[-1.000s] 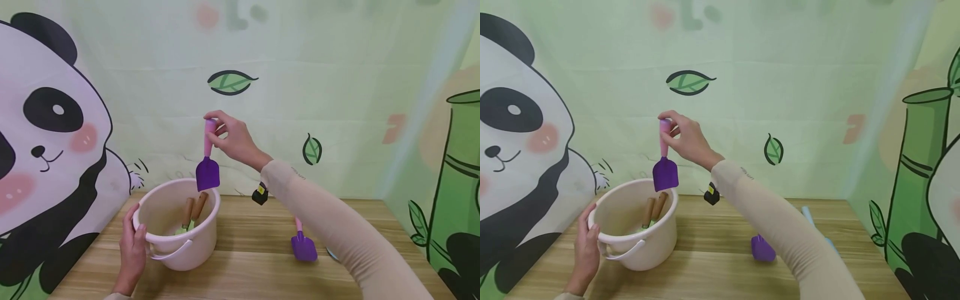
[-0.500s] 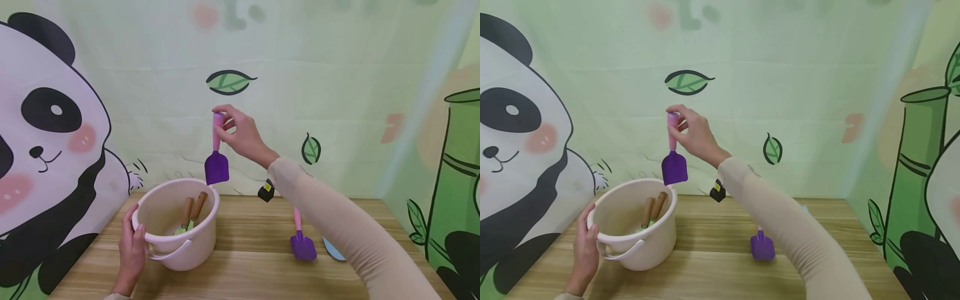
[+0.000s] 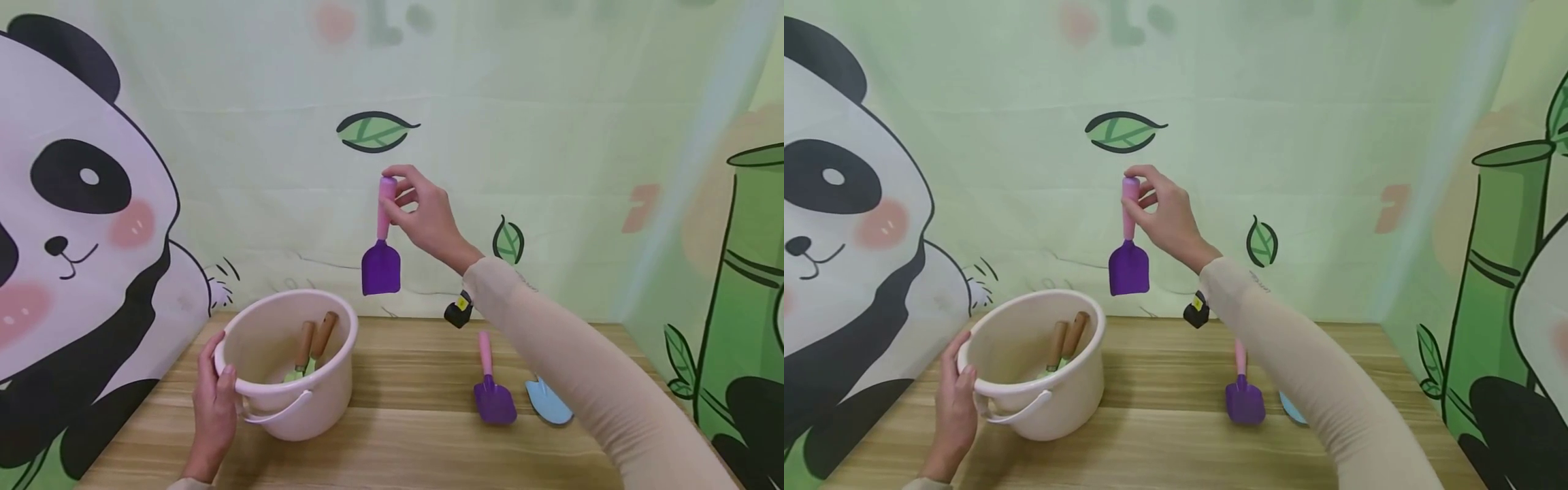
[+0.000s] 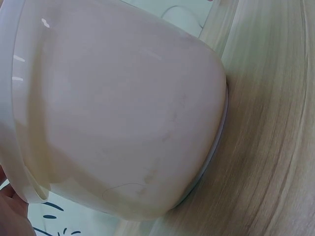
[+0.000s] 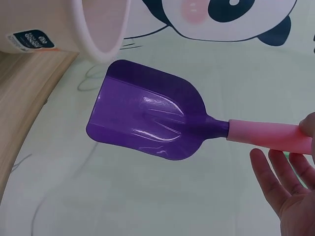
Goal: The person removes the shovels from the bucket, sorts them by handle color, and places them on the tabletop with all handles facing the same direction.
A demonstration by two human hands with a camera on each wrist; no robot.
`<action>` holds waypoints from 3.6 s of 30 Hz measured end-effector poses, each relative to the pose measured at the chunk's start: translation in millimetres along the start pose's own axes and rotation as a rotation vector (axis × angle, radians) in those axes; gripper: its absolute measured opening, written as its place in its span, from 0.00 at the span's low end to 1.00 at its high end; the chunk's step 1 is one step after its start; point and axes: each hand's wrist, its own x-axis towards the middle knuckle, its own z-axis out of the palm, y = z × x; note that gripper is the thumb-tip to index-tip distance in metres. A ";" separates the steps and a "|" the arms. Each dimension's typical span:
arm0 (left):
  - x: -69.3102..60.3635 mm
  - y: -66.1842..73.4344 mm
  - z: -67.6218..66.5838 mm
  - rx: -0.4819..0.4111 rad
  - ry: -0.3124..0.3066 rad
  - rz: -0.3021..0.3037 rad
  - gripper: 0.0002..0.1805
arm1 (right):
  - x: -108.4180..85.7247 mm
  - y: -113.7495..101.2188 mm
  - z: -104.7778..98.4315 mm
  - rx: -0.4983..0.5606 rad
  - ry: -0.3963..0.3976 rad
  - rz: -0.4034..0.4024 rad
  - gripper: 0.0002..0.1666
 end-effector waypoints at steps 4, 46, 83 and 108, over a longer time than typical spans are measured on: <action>0.0 0.5 -1.0 0.001 0.002 0.002 0.30 | -5.1 7.8 -8.2 -0.025 0.020 0.018 0.24; 0.2 2.1 -0.5 0.010 -0.011 -0.022 0.30 | -55.1 75.0 -54.7 -0.054 0.043 0.211 0.24; -2.3 0.6 -0.3 -0.050 0.007 0.018 0.30 | -138.9 138.6 -37.3 0.041 -0.092 0.513 0.26; -2.9 4.9 -0.6 -0.009 -0.005 -0.002 0.30 | -170.7 158.0 -24.7 0.087 -0.219 0.703 0.28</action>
